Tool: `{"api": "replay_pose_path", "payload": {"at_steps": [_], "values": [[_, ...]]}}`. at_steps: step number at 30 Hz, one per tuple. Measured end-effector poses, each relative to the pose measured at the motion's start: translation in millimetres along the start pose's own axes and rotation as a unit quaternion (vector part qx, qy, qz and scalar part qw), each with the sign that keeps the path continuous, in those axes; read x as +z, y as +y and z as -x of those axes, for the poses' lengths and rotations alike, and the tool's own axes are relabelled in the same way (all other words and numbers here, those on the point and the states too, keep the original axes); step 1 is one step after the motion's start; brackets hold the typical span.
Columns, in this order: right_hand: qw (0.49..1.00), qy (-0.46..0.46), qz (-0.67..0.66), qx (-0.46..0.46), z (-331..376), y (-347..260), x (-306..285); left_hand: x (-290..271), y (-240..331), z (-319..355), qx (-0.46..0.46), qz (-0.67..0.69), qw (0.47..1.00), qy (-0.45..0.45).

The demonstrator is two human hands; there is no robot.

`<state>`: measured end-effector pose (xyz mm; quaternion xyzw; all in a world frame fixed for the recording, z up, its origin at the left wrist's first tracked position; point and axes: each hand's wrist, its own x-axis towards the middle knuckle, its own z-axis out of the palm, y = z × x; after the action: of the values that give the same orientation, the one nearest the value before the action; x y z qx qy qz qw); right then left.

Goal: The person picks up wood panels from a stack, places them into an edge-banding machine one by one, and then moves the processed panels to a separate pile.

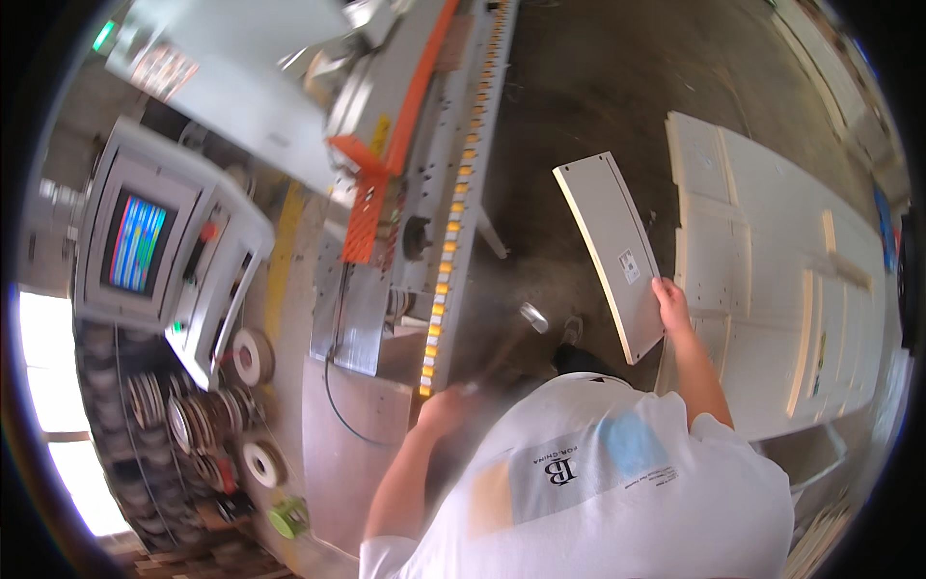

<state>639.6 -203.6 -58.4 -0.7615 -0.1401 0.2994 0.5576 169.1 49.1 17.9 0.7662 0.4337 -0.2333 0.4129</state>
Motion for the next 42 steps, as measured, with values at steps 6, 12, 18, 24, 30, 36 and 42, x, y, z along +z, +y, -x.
{"api": "replay_pose_path", "payload": {"at_steps": [6,12,18,24,30,36,42], "values": [[0.988,-0.136,0.059,-0.040,10,-53,99,62,-70,45,0.063,0.078,0.995,-0.024],[0.934,-0.229,0.244,-0.122,7,-71,173,16,-159,95,-0.120,0.463,0.839,0.258],[0.903,-0.238,0.318,-0.165,-4,-68,273,-28,-218,222,-0.349,0.028,0.870,0.347],[0.855,-0.251,0.398,-0.220,-18,-68,342,-16,-244,313,-0.410,-0.067,0.868,0.273],[0.766,-0.217,0.462,-0.392,41,-110,375,16,-216,308,-0.286,0.041,0.926,0.243],[0.676,-0.238,0.619,-0.322,88,-125,388,25,-165,223,-0.219,0.059,0.953,0.200],[0.709,-0.247,0.546,-0.372,50,-131,406,42,-156,181,-0.219,0.098,0.939,0.246]]}}
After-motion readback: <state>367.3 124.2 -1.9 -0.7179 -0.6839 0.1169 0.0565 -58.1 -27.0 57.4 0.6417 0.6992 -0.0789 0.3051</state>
